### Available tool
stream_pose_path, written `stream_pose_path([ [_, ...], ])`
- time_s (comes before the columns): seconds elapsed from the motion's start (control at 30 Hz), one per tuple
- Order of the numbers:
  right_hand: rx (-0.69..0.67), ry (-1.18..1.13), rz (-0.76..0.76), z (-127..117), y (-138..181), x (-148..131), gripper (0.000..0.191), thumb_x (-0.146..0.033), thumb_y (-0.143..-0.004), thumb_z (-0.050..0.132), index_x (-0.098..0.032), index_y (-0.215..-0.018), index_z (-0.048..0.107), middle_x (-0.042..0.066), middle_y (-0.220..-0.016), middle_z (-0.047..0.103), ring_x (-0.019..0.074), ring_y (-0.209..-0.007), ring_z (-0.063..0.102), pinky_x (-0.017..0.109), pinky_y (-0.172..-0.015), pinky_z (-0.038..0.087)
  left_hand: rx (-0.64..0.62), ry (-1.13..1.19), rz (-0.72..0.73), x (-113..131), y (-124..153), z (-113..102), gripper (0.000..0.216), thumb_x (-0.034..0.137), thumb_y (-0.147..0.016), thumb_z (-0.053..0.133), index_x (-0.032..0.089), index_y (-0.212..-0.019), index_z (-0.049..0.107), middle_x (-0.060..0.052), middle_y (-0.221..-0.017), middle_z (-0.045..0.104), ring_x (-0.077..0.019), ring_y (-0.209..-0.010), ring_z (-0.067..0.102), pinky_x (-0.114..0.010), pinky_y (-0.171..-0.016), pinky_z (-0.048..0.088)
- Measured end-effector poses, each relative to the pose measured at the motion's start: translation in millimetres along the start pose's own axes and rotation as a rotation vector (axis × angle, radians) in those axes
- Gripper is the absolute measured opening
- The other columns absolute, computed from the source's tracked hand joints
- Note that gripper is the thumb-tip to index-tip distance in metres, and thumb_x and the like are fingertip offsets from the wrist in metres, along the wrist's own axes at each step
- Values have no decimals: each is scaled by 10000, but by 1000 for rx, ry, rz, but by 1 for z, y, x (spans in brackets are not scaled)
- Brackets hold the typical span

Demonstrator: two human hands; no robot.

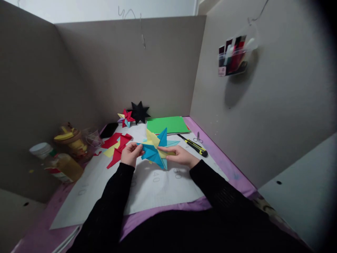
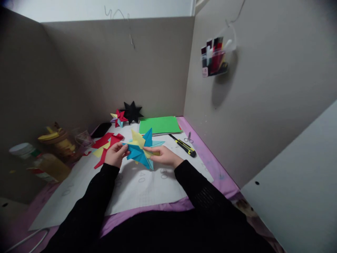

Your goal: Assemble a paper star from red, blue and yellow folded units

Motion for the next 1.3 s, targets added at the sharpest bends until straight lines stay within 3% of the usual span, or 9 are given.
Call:
stream_pose_path([
  [0.9,-22,20,-2,2,-1,2,510,-297,-806,589,-198,-1294,478,71,-1323,522,232,-1202,512,472,-1059,338,100,52,59,2,-1,1,358,333,-519,800,143,-663,534,44,-495,581,-95,-439,564,-200,-466,465],
  [1.3,-41,1,0,3,0,2,511,-298,-811,595,-203,-1298,472,77,-1337,504,234,-1222,492,472,-1068,321,73,51,19,-2,-3,-1,379,308,-477,836,135,-675,563,45,-538,598,-82,-470,580,-193,-503,487],
])
Point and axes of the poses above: each hand's wrist, its own y-axis away from the middle knuckle, its own z-axis out of the palm, x = y × z, the point moved 4 cm from there along -y, towards the middle knuckle
